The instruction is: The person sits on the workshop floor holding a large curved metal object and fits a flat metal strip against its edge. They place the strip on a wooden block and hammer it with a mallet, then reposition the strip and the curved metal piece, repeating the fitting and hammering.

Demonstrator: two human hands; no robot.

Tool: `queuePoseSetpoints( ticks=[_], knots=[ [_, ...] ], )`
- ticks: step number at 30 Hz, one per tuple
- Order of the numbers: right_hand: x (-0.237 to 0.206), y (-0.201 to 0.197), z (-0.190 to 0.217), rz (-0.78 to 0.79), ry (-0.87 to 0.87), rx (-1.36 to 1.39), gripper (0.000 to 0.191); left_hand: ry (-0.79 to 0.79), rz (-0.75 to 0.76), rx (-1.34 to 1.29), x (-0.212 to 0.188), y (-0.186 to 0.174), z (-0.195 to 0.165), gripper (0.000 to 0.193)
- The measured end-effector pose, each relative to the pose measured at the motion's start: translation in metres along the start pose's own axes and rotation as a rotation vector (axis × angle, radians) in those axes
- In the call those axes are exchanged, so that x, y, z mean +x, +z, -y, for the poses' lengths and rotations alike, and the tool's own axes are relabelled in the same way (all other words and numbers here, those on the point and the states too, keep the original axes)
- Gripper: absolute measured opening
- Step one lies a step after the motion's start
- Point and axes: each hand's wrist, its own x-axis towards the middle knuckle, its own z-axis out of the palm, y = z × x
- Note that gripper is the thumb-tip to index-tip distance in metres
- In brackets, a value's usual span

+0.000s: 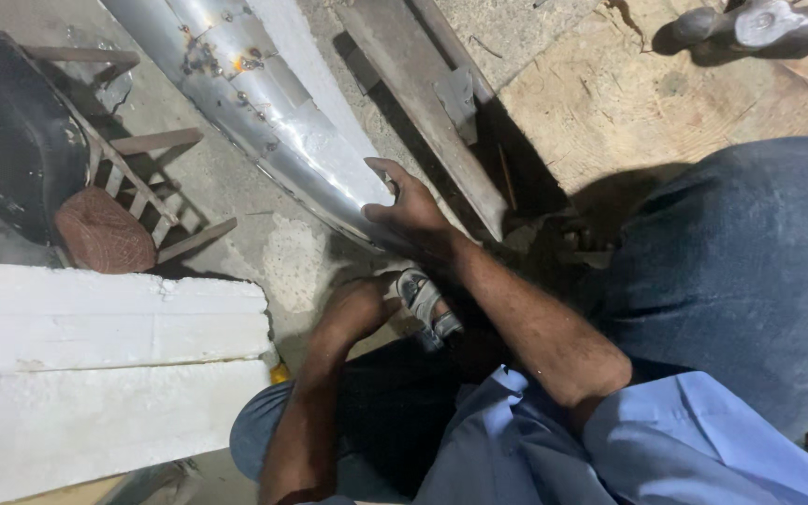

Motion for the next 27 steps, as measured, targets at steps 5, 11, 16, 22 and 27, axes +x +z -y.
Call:
queuePoseSetpoints(
  ticks=[5,11,16,22,27],
  knots=[
    [0.005,-0.002,-0.017,-0.033,0.014,-0.155,0.076,0.123,-0.091,-0.039,0.003,0.000,0.005,0.052],
    [0.013,0.006,-0.031,-0.082,0.013,-0.340,0.079,0.211,-0.124,0.004,-0.008,-0.003,0.016,0.045],
    [0.011,0.015,-0.037,-0.063,-0.052,-0.383,0.077,0.265,-0.198,-0.077,-0.025,-0.001,0.027,0.040],
    [0.008,0.028,-0.039,-0.055,-0.043,-0.383,0.079,0.423,-0.350,0.045,-0.034,0.015,0.052,0.048],
    [0.007,0.037,-0.038,-0.037,0.031,-0.413,0.081,0.648,-0.570,-0.044,-0.054,0.020,0.066,0.046]
  ],
)
